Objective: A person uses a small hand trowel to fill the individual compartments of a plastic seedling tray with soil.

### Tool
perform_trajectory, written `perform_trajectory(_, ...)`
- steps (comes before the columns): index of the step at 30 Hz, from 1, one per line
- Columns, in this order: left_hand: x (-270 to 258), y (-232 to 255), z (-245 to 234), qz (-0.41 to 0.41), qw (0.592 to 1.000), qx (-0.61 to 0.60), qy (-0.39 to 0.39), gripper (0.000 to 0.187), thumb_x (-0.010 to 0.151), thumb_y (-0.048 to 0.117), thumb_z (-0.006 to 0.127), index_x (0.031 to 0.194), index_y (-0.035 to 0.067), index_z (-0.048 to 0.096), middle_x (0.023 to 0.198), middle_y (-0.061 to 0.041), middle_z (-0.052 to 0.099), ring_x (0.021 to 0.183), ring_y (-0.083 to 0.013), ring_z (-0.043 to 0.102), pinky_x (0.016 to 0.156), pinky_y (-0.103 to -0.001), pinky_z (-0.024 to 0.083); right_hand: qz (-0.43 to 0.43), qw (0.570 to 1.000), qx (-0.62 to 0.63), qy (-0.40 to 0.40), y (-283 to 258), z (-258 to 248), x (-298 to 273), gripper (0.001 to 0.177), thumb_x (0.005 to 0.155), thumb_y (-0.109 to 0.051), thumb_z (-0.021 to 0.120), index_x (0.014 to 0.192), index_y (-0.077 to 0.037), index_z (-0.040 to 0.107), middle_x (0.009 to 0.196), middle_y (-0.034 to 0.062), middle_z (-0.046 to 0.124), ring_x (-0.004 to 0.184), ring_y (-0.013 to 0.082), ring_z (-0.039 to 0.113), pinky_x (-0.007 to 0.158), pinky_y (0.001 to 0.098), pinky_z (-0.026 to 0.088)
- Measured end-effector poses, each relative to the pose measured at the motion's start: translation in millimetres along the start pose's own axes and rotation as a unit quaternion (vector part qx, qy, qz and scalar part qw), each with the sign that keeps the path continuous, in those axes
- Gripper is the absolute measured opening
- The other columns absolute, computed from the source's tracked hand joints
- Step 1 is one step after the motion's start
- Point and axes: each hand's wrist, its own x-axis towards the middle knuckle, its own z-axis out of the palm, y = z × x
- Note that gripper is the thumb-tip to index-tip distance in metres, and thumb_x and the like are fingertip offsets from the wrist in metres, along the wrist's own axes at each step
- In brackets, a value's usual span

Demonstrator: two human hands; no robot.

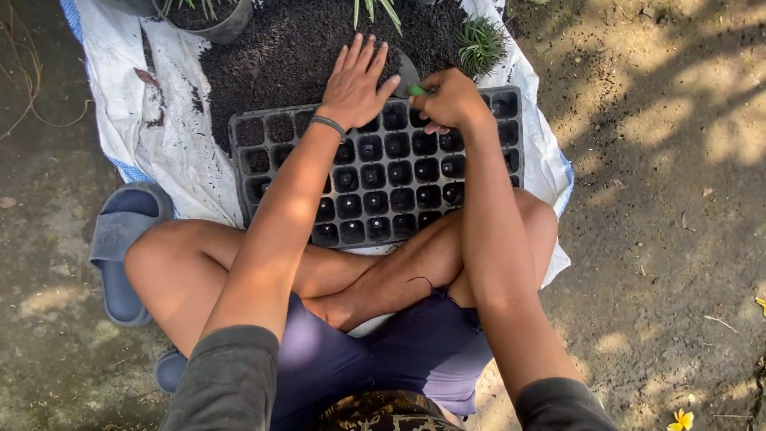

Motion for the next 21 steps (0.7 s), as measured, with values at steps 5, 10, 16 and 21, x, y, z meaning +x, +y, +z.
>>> perform_trajectory(5, -51.1, -13.6, -25.0, 0.000, 0.997, -0.006, 0.071, 0.068, 0.109, 0.052, 0.037, 0.162, 0.009, 0.032, 0.168, -0.020, 0.019, 0.153, -0.0380, 0.006, 0.124, -0.055, 0.001, -0.091, 0.952, -0.238, 0.172, 13.4, 13.8, 10.6, 0.034, 0.079, -0.023, 0.081, 0.113, -0.022, 0.081, 0.089, 0.0111, 0.078, 0.078, 0.0346, 0.074, 0.075, 0.0479, 0.060)
perform_trajectory(10, -125.7, -41.4, -41.9, -0.001, 0.995, 0.032, 0.089, 0.056, 0.100, 0.027, 0.064, 0.148, 0.000, 0.053, 0.157, -0.030, 0.039, 0.147, -0.0498, 0.026, 0.119, -0.064, 0.018, -0.100, 0.973, -0.174, 0.114, 27.0, -1.4, 18.6, 0.028, 0.091, -0.013, 0.077, 0.120, -0.015, 0.078, 0.103, 0.0098, 0.079, 0.080, 0.0212, 0.076, 0.079, 0.0364, 0.062)
perform_trajectory(16, -167.8, -44.4, -24.7, -0.038, 0.997, 0.044, 0.058, 0.064, 0.098, 0.034, 0.060, 0.151, 0.001, 0.047, 0.157, -0.027, 0.040, 0.146, -0.0429, 0.033, 0.116, -0.056, 0.028, -0.244, 0.936, -0.171, 0.186, 28.2, -24.0, -1.7, 0.035, 0.079, -0.020, 0.089, 0.111, -0.008, 0.083, 0.074, 0.0124, 0.074, 0.055, 0.0224, 0.064, 0.056, 0.0392, 0.054)
perform_trajectory(21, -171.8, -40.2, 7.3, -0.077, 0.994, 0.035, 0.069, 0.068, 0.100, 0.041, 0.058, 0.153, 0.002, 0.042, 0.159, -0.027, 0.034, 0.146, -0.0488, 0.026, 0.116, -0.067, 0.019, -0.219, 0.939, -0.224, 0.143, 17.2, -31.0, -37.9, 0.033, 0.079, -0.020, 0.088, 0.110, -0.013, 0.084, 0.066, 0.0119, 0.069, 0.052, 0.0218, 0.058, 0.052, 0.0374, 0.050)
